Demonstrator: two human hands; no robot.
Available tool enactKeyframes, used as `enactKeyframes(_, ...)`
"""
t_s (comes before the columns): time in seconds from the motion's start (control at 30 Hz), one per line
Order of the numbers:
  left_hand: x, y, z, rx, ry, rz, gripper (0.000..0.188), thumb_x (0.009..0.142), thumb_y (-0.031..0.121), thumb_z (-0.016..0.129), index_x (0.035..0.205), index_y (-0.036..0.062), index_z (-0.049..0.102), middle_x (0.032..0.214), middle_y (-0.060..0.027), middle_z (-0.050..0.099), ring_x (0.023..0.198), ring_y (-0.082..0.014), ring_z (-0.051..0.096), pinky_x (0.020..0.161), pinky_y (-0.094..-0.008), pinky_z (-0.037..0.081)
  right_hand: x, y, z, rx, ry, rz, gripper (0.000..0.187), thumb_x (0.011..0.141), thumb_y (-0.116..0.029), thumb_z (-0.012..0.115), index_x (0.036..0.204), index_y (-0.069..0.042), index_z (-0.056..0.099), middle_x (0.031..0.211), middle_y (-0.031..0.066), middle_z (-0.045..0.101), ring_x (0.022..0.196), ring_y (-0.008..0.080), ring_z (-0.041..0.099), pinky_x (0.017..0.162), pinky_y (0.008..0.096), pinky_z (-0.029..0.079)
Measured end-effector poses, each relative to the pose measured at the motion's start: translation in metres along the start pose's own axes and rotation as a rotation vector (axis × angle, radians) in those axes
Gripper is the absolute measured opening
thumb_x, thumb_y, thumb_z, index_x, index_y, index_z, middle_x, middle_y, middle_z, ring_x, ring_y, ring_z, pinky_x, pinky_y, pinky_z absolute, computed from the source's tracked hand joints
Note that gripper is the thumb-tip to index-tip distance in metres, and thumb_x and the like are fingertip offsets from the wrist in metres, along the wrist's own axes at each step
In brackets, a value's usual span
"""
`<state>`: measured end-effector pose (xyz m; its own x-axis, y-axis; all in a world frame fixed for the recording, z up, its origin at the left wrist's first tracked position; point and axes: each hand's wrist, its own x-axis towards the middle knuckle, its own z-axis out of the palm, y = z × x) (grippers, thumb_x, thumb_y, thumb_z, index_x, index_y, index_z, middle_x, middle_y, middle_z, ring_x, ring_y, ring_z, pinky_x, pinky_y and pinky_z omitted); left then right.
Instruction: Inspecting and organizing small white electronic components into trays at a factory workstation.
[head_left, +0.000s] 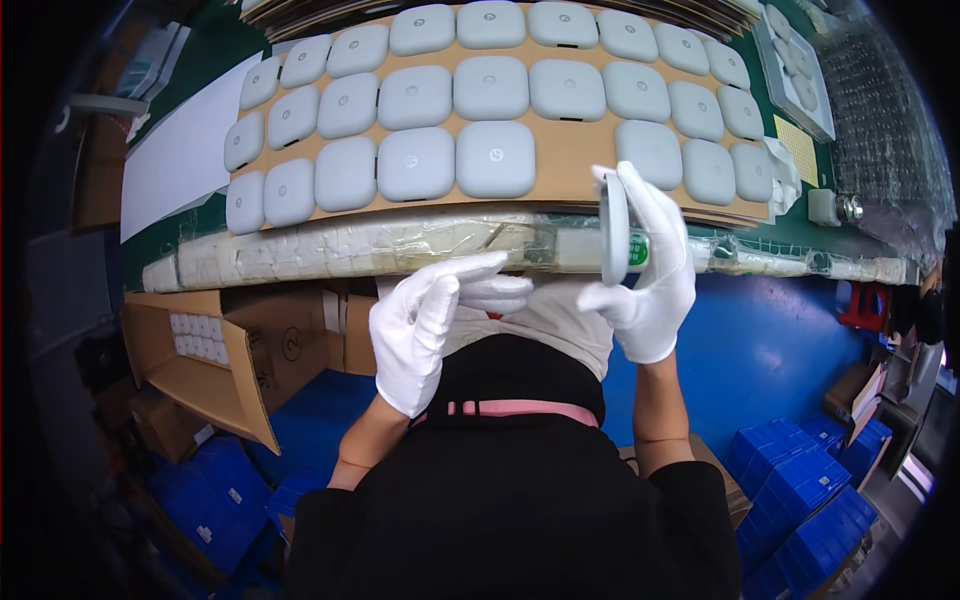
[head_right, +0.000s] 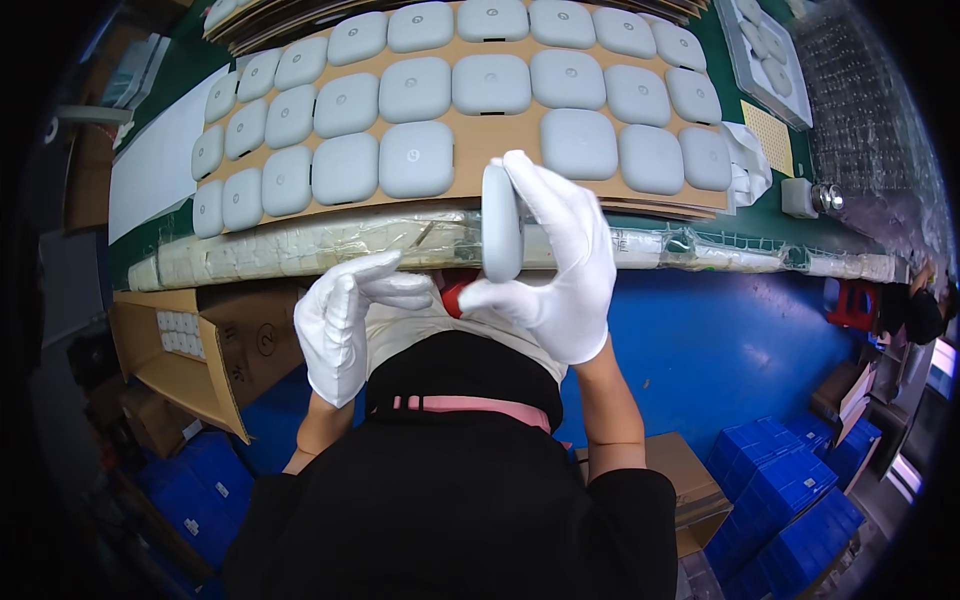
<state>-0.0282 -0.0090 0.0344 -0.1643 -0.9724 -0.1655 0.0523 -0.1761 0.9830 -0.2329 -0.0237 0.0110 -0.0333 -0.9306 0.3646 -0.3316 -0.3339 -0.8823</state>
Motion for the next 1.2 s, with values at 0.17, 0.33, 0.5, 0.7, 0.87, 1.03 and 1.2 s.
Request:
enactKeyframes(0.17, 0.001, -0.002, -0.001, 0.003, -0.011, -0.002, 0.043, 0.106, 0.027, 0.038, 0.118, -0.0086, 0.060, 0.089, -0.0219, 0.071, 0.078, -0.0291, 0.071, 0.078, -0.0338, 0.057, 0.041, 0.010, -0.016, -0.767, -0.121, -0.342, 0.078, 0.062, -0.031, 0.082, 0.132, -0.009, 0.057, 0.126, 0.0086, 0.059, 0.103, 0.0244, 0.056, 0.093, 0.0387, 0.042)
enactKeyframes(0.33, 0.000, -0.012, -0.010, 0.068, -0.012, -0.003, 0.043, 0.105, 0.025, 0.038, 0.118, -0.0093, 0.060, 0.091, -0.0215, 0.071, 0.080, -0.0278, 0.071, 0.078, -0.0333, 0.056, 0.047, 0.018, -0.016, -0.930, -0.273, -0.325, 0.073, 0.065, -0.035, 0.079, 0.131, -0.011, 0.058, 0.129, 0.0056, 0.059, 0.111, 0.0252, 0.054, 0.102, 0.0393, 0.037)
enactKeyframes(0.5, 0.001, -0.011, -0.010, -0.021, 0.000, 0.001, 0.042, 0.105, 0.024, 0.038, 0.119, -0.0091, 0.059, 0.094, -0.0223, 0.071, 0.082, -0.0269, 0.071, 0.078, -0.0332, 0.056, 0.043, 0.027, -0.023, -0.803, -0.215, -0.358, 0.066, 0.067, -0.030, 0.080, 0.128, -0.012, 0.061, 0.125, 0.0035, 0.061, 0.108, 0.0233, 0.057, 0.105, 0.0415, 0.038)
enactKeyframes(0.7, 0.003, -0.014, -0.014, -0.022, -0.033, -0.036, 0.042, 0.105, 0.024, 0.038, 0.121, -0.0085, 0.059, 0.099, -0.0234, 0.070, 0.084, -0.0271, 0.071, 0.081, -0.0327, 0.056, 0.050, 0.035, -0.024, -0.829, -0.146, -0.437, 0.059, 0.069, -0.026, 0.080, 0.123, -0.012, 0.063, 0.118, 0.0034, 0.065, 0.103, 0.0214, 0.060, 0.109, 0.0451, 0.037)
enactKeyframes(0.87, 0.003, -0.013, -0.016, 0.021, -0.043, -0.029, 0.043, 0.105, 0.025, 0.038, 0.123, -0.0082, 0.057, 0.102, -0.0239, 0.070, 0.086, -0.0280, 0.071, 0.083, -0.0322, 0.055, 0.056, 0.030, -0.007, -0.788, -0.093, -0.464, 0.056, 0.069, -0.025, 0.080, 0.121, -0.012, 0.064, 0.115, 0.0034, 0.066, 0.101, 0.0202, 0.061, 0.111, 0.0469, 0.036)
enactKeyframes(1.03, 0.005, -0.014, -0.013, -0.118, -0.071, -0.124, 0.043, 0.105, 0.025, 0.039, 0.125, -0.0085, 0.056, 0.103, -0.0230, 0.069, 0.090, -0.0285, 0.070, 0.087, -0.0321, 0.054, 0.060, 0.015, 0.023, -0.671, -0.093, -0.462, 0.059, 0.066, -0.026, 0.081, 0.121, -0.012, 0.064, 0.111, 0.0038, 0.067, 0.101, 0.0199, 0.061, 0.113, 0.0486, 0.033)
enactKeyframes(1.2, 0.008, -0.021, -0.015, -0.121, -0.074, -0.134, 0.042, 0.105, 0.024, 0.041, 0.130, -0.0079, 0.052, 0.113, -0.0229, 0.066, 0.099, -0.0281, 0.068, 0.091, -0.0331, 0.053, 0.066, 0.010, 0.035, -0.727, -0.164, -0.456, 0.063, 0.061, -0.024, 0.083, 0.120, -0.011, 0.062, 0.108, 0.0034, 0.066, 0.097, 0.0202, 0.062, 0.114, 0.0507, 0.030)
